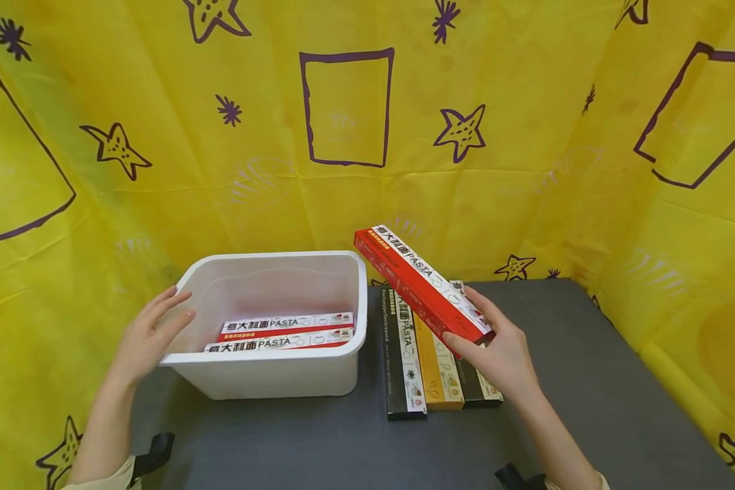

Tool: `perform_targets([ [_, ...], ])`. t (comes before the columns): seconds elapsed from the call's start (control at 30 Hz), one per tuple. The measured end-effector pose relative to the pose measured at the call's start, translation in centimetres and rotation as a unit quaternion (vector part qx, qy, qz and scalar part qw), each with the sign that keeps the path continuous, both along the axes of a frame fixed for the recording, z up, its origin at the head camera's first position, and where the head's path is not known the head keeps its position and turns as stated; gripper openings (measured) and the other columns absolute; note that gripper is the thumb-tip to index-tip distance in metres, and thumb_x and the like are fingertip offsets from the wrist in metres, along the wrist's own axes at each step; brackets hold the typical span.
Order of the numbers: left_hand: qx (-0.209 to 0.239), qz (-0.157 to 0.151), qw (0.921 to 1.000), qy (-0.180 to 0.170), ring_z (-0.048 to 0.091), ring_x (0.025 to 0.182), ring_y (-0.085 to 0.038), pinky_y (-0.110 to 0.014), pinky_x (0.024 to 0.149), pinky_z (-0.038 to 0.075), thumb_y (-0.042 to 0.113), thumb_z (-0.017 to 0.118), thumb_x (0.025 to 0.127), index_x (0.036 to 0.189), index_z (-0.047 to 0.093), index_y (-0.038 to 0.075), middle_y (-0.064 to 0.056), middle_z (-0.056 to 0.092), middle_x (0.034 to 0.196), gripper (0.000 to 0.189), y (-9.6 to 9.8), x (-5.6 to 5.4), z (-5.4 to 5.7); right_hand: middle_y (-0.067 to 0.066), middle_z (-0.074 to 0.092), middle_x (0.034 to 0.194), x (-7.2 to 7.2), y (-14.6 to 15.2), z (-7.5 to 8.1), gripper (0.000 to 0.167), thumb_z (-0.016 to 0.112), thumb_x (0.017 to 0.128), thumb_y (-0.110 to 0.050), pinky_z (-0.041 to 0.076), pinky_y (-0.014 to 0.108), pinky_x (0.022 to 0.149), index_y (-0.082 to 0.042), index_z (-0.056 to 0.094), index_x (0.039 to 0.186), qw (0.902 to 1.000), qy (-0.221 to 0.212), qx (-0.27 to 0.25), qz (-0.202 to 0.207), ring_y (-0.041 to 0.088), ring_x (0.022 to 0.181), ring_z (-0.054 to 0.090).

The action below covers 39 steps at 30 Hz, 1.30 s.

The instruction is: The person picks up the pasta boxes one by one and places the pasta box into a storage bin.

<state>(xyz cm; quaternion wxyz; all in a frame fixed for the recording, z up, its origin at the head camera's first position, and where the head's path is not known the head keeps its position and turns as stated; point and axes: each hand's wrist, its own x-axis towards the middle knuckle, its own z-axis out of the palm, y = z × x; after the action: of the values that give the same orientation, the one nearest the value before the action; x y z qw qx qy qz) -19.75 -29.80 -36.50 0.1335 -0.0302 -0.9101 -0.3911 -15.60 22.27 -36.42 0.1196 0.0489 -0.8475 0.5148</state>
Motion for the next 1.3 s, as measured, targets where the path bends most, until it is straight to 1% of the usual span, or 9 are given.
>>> perform_targets([
  [0.13,0.001,-0.003,1.0000,0.003,0.021,0.139,-0.051,-0.077,0.100,0.015,0.039,0.055,0.098,0.143,0.048,0.004,-0.019,0.026,0.157,0.057,0.0,-0.1,0.0,0.015,0.053,0.130,0.0,-1.0,0.3,0.070,0.075,0.086,-0.020,0.055,0.030,0.055,-0.022,0.043,0.148,0.9998,0.004,-0.009,0.018,0.017,0.078,0.060],
  [0.27,0.002,-0.003,1.0000,0.004,0.022,0.139,-0.051,-0.076,0.101,0.015,0.037,0.056,0.098,0.142,0.049,0.004,-0.019,0.027,0.157,0.056,0.1,-0.1,0.0,0.012,0.053,0.133,-0.5,-1.9,0.5,0.068,0.076,0.086,-0.019,0.056,0.030,0.058,-0.022,0.045,0.147,0.9990,0.019,-0.002,0.041,0.022,0.088,0.058],
  [0.37,0.003,-0.002,1.0000,0.005,0.022,0.139,-0.051,-0.076,0.101,0.015,0.036,0.057,0.098,0.142,0.049,0.004,-0.019,0.027,0.157,0.055,0.1,0.0,0.1,0.012,0.050,0.139,-1.0,-2.6,0.7,0.068,0.076,0.085,-0.018,0.057,0.031,0.061,-0.020,0.046,0.146,0.9976,0.028,-0.002,0.064,0.027,0.094,0.058],
  [0.43,0.003,-0.002,1.0000,0.005,0.022,0.139,-0.050,-0.076,0.101,0.016,0.036,0.056,0.098,0.142,0.049,0.004,-0.019,0.027,0.157,0.055,0.1,0.0,0.1,0.011,0.047,0.143,-1.3,-3.1,0.9,0.068,0.076,0.084,-0.017,0.058,0.031,0.063,-0.020,0.047,0.145,0.9966,0.031,-0.003,0.076,0.030,0.097,0.057],
  [0.5,0.002,0.000,1.0000,0.004,0.022,0.139,-0.050,-0.076,0.101,0.016,0.037,0.056,0.098,0.142,0.049,0.004,-0.019,0.026,0.157,0.056,0.0,0.0,0.1,0.011,0.047,0.143,-1.5,-3.7,1.0,0.069,0.077,0.083,-0.017,0.058,0.030,0.064,-0.021,0.048,0.145,0.9954,0.034,-0.004,0.090,0.031,0.099,0.057],
  [0.73,0.002,0.000,1.0000,-0.004,0.022,0.140,-0.050,-0.077,0.100,0.016,0.039,0.055,0.098,0.143,0.048,0.005,-0.018,0.026,0.157,0.057,0.1,0.0,0.1,0.012,0.054,0.130,-2.1,-5.7,1.8,0.068,0.079,0.080,-0.019,0.058,0.031,0.066,-0.022,0.050,0.142,0.9919,0.034,0.006,0.122,0.030,0.098,0.057],
  [0.97,0.001,-0.001,1.0000,-0.004,0.023,0.139,-0.050,-0.076,0.101,0.018,0.037,0.057,0.098,0.142,0.048,0.005,-0.019,0.026,0.157,0.056,0.1,-0.1,0.0,0.010,0.057,0.126,-3.2,-7.4,2.5,0.067,0.080,0.079,-0.022,0.057,0.033,0.066,-0.020,0.052,0.140,0.9861,0.033,0.016,0.162,0.028,0.094,0.058],
  [1.17,0.003,-0.003,1.0000,0.001,0.024,0.139,-0.050,-0.076,0.100,0.018,0.036,0.057,0.097,0.142,0.049,0.004,-0.019,0.027,0.157,0.055,0.2,-0.1,0.1,0.010,0.059,0.122,-4.3,-8.9,2.8,0.068,0.082,0.076,-0.026,0.058,0.032,0.067,-0.021,0.053,0.138,0.9812,0.019,0.029,0.190,0.027,0.097,0.058],
  [1.3,0.007,-0.003,1.0000,0.004,0.024,0.139,-0.050,-0.076,0.100,0.019,0.037,0.058,0.097,0.142,0.049,0.004,-0.019,0.027,0.156,0.056,0.1,-0.1,0.1,0.007,0.061,0.119,-5.1,-10.0,3.1,0.071,0.084,0.074,-0.031,0.058,0.032,0.067,-0.022,0.054,0.138,0.9780,0.020,0.054,0.201,0.025,0.096,0.060],
])
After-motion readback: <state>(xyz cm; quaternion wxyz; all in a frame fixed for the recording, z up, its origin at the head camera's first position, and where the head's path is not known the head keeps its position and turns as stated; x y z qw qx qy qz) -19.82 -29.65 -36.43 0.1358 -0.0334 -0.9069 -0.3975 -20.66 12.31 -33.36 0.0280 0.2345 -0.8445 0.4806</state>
